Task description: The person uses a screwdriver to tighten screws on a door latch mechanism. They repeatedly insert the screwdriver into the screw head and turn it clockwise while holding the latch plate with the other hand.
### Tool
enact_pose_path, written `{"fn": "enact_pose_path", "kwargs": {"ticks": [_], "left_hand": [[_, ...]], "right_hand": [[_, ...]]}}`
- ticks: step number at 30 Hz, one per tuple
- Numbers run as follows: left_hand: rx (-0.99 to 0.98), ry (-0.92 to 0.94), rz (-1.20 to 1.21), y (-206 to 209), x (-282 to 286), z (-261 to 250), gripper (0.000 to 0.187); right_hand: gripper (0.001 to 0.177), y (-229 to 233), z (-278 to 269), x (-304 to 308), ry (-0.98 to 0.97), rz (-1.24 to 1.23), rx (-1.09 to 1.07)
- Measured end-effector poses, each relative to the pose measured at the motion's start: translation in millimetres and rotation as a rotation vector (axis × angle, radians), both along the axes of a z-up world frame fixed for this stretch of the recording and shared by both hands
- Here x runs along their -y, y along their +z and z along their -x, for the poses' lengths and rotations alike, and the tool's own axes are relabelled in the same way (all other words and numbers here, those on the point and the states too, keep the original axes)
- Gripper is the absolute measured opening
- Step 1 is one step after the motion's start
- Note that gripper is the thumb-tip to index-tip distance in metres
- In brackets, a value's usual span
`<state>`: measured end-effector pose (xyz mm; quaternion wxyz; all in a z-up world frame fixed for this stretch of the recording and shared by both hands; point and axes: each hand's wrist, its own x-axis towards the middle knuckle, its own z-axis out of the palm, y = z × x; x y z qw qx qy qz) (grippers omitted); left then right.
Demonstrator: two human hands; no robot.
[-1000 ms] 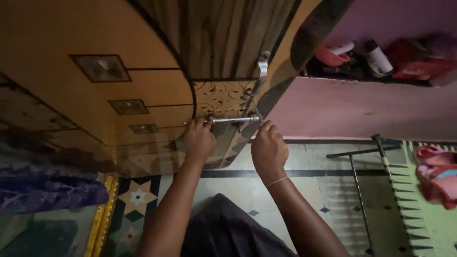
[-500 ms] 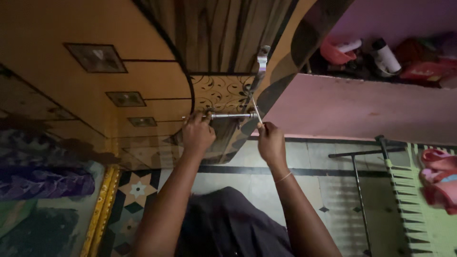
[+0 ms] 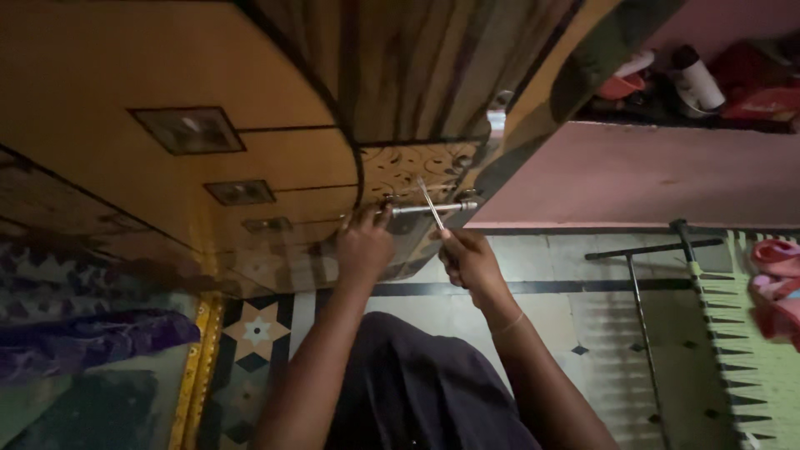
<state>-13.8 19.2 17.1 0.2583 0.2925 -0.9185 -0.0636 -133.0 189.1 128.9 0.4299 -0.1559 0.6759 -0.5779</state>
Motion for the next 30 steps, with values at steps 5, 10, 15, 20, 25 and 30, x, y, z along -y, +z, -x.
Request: {"fn": "enact_pose_path", "kwargs": {"ticks": [5, 10, 15, 20, 25, 30], "left_hand": [[-0.082, -0.009, 0.087, 0, -7, -5, 0.037], [-0.043, -0.020, 0.080, 1, -10, -6, 0.047], [-0.027, 0.002, 0.078, -1, -14, -5, 0.045], [0.021, -0.022, 0.036, -1, -11, -6, 0.046], [0.015, -0.011, 0.091, -2, -9, -3, 0.043], [0.013, -0.014, 0.084, -1, -9, -5, 0.043]], "right_hand": [[0.033, -10, -12, -24, -0.047, -0.063, -0.419], [0.036, 1, -11, -55, -0.157, -0.015, -0.699], [0.035, 27, -9, -52, -0.211, -0.124, -0.697], [0.034, 37, 0, -44, -0.230, -0.013, -0.153], [0.034, 30, 7, -42, -0.249, 0.035, -0.134], [0.033, 30, 9, -43, -0.214, 0.076, -0.098]]}}
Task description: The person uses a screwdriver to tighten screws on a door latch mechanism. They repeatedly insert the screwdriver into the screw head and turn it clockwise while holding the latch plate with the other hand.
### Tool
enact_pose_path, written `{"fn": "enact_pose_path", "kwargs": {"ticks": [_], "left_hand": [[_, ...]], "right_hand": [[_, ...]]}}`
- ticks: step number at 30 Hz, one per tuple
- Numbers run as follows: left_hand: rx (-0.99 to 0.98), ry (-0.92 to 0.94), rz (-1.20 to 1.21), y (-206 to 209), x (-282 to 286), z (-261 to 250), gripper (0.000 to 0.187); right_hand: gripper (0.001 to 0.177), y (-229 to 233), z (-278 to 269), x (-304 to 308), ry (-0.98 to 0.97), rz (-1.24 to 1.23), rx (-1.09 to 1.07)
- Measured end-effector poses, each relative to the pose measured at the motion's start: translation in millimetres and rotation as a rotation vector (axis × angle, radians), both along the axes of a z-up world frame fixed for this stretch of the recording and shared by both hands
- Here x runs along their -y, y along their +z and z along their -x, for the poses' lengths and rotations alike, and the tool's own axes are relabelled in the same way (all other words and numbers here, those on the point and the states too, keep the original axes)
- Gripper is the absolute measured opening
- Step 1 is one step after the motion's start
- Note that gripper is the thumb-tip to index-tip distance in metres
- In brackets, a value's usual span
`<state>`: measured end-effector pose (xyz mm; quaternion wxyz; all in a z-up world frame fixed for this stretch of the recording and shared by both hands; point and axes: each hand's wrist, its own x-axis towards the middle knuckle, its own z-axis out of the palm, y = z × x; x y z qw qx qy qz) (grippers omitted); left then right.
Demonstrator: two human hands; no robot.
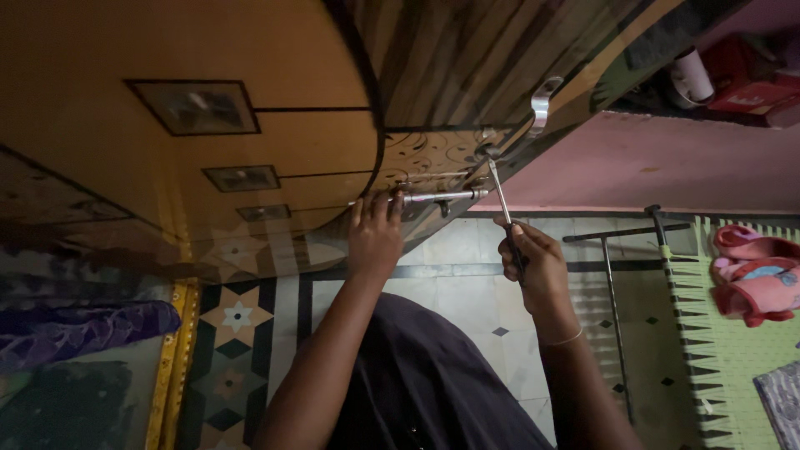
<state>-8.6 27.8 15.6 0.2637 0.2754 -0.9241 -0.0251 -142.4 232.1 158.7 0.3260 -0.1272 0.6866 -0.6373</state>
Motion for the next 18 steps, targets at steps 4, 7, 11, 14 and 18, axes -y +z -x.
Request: {"fn": "enact_pose_path", "kwargs": {"ticks": [4, 7, 11, 14, 18], "left_hand": [[0.017, -0.010, -0.008, 3, 1, 0, 0.045], [0.011, -0.016, -0.002, 4, 0, 0, 0.046], [-0.005, -0.017, 0.013, 2, 0, -2, 0.047], [0.007, -0.008, 0.014, 1, -1, 0, 0.048], [-0.011, -0.029, -0.003, -1, -1, -1, 0.049]], "right_hand": [[0.033, 1, 1, 1, 0.005, 0.023, 0.027], [0.033, 0, 4, 1, -0.001, 0.030, 0.054], [0.032, -3, 7, 0, -0.016, 0.031, 0.077], [0.026, -5, 5, 4, -0.055, 0.021, -0.044], [0.033, -2, -12, 8, -0.020, -0.207, -1.100]]}}
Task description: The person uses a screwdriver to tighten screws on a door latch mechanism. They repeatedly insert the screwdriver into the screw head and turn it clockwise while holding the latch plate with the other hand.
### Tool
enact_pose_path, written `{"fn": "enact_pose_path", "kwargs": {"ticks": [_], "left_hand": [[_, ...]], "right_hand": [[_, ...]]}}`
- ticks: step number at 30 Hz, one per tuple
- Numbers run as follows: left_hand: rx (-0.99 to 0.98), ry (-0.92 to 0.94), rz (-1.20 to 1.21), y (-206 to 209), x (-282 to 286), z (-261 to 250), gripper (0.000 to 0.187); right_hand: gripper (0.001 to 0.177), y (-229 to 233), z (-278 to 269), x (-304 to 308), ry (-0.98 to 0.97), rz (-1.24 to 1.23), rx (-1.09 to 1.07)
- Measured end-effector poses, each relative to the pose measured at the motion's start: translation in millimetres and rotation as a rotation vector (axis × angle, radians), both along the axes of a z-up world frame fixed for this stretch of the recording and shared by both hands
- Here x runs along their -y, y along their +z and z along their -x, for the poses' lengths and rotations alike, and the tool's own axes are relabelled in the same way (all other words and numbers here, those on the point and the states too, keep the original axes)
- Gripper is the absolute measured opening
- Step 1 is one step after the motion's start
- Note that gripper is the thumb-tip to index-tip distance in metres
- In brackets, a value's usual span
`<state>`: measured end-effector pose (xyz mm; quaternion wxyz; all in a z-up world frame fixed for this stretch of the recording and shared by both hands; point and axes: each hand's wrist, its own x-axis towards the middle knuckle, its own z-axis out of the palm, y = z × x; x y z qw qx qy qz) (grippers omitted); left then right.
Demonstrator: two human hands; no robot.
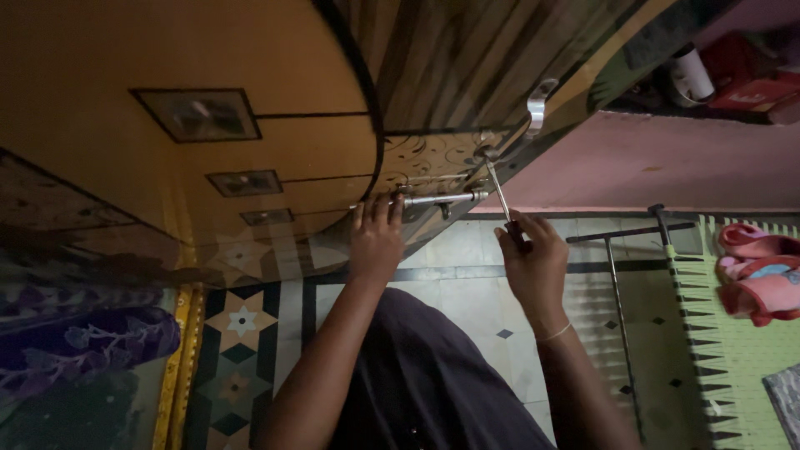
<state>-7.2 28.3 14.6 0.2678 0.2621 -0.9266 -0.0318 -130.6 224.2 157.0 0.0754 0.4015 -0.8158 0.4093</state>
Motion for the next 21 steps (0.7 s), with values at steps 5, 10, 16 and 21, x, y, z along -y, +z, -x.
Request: {"fn": "enact_pose_path", "kwargs": {"ticks": [5, 10, 16, 21], "left_hand": [[0.010, -0.005, -0.007, -1, 1, 0, 0.051], [0.037, -0.008, -0.030, 4, 2, 1, 0.053], [0.007, -0.024, -0.058, 7, 2, -2, 0.053], [0.026, -0.002, -0.004, 9, 0, -2, 0.053]], "right_hand": [[0.031, 0, 0, 3, -0.039, -0.072, 0.027], [0.032, 9, 7, 5, -0.091, 0.098, 0.730], [0.033, 10, 16, 3, -0.068, 0.122, 0.902], [0.034, 2, 12, -5, -0.080, 0.041, 0.688]]}}
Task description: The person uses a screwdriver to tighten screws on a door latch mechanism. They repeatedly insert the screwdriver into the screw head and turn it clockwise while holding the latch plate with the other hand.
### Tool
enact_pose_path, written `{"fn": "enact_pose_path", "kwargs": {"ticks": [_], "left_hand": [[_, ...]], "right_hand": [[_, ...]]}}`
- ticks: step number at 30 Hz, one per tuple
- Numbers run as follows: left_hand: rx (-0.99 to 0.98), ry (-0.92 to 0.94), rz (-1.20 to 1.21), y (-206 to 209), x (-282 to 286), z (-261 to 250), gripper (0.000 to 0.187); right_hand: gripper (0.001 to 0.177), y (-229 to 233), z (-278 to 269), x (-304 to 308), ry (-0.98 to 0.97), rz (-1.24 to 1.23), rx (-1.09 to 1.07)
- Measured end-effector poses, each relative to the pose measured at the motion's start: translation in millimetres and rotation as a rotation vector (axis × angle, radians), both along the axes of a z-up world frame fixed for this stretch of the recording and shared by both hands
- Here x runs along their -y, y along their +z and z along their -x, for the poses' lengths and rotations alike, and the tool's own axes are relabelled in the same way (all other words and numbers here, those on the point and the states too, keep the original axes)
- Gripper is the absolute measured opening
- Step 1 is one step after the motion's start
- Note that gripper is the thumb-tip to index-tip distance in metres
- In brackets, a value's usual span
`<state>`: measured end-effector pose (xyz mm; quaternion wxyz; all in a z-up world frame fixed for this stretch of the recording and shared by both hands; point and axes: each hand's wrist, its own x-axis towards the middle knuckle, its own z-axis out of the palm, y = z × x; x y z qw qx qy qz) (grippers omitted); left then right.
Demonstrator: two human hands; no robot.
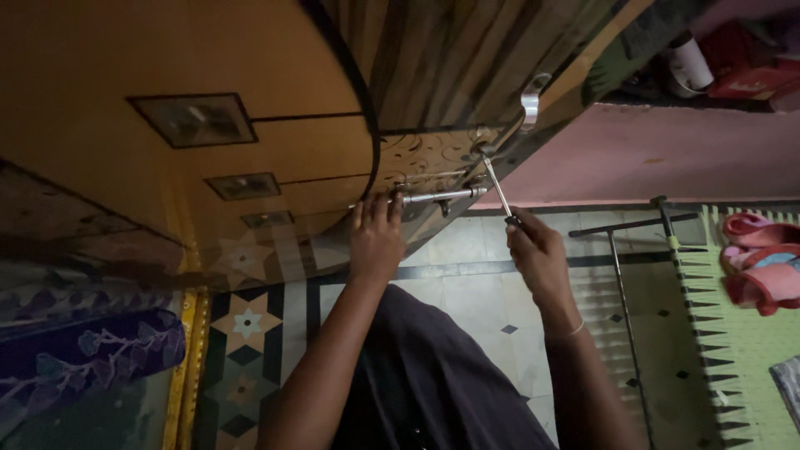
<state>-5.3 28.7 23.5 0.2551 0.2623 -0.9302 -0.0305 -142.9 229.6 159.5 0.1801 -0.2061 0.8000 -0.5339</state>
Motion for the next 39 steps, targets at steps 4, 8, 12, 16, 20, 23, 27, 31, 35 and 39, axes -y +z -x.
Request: {"fn": "enact_pose_path", "kwargs": {"ticks": [4, 8, 12, 16, 20, 23, 27, 31, 35, 39], "left_hand": [[0.037, -0.008, -0.068, 2, 0, -1, 0.051], [0.098, -0.003, -0.033, 3, 1, -2, 0.051], [0.098, 0.002, -0.034, 0, -1, -2, 0.052], [0.084, -0.002, -0.020, -5, 0, 0, 0.052], [0.099, 0.012, -0.011, -3, 1, 1, 0.055], [0.142, -0.006, -0.070, -4, 1, -1, 0.055], [0.121, -0.005, -0.041, -6, 1, 1, 0.054], [0.117, -0.007, -0.035, -5, 1, 0, 0.055], [0.110, -0.015, -0.026, -3, 1, -2, 0.054], [0.074, -0.002, 0.012, -1, 0, -2, 0.050]], "right_hand": [[0.032, 10, -21, -11, 0.067, -0.189, -0.525], [0.031, 25, -37, -12, 0.090, -0.261, -0.760], [0.030, 29, -40, -6, 0.080, -0.214, -0.837], [0.029, 28, -42, 3, 0.080, -0.220, -0.860], [0.032, 32, -44, 8, 0.074, -0.249, -0.854], [0.031, 33, -46, 10, 0.069, -0.255, -0.857], [0.031, 33, -46, 10, 0.056, -0.295, -0.827], [0.031, 33, -45, 9, 0.079, -0.263, -0.878], [0.031, 34, -47, 11, 0.082, -0.227, -0.896], [0.033, 36, -48, 11, 0.071, -0.285, -0.882]]}}
